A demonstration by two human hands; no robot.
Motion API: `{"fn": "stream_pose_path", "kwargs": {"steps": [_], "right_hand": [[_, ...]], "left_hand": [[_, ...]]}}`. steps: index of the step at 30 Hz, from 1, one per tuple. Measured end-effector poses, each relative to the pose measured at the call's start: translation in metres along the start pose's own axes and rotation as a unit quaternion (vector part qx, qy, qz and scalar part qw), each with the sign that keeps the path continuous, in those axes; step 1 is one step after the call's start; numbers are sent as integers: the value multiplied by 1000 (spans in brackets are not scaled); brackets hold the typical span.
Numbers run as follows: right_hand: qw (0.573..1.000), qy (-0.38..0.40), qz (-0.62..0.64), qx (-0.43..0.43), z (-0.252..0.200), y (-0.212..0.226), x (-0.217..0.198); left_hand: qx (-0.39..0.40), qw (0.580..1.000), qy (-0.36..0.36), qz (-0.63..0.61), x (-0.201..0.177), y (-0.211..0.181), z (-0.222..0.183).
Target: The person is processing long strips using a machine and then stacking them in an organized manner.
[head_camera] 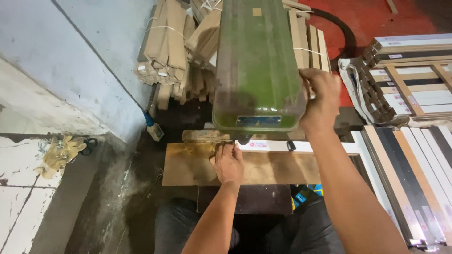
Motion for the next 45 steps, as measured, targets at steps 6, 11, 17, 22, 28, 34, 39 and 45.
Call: {"fn": "stream_pose_path", "kwargs": {"steps": [6,11,17,22,28,34,39,45], "right_hand": [[722,97,314,609,-94,-44,48],[753,461,-42,468,-99,-42,14],[831,282,-79,473,-162,-123,-89],[756,247,-213,567,-223,-192,-164],[743,201,-180,612,-247,-176,-170],[849,166,-193,463,-248,-117,-139],[825,215,-167,496,-239,-48,-73],[841,205,-108,488,-251,-42,3]], "left_hand": [[31,998,-52,4,-6,-5,-1],[38,996,-74,35,-7,-7,0],[47,993,-101,42,-9,-6,-2],[10,1000,15,-9,-2,-5,3],[-10,999,29,-36,1,7,3],[-129,981,142,42,-58,38,21],[-163,981,101,29,-77,133,45],[-170,981,23,92,-109,204,80]]}}
Point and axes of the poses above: each hand's wrist, its own z-axis towards the middle knuckle, its own x-axis out of the palm, y = z × x, the point moved 7 cm from there along z, towards the middle knuckle, and after that the axes turned 6 degrees about z, right-handed, at the moved point
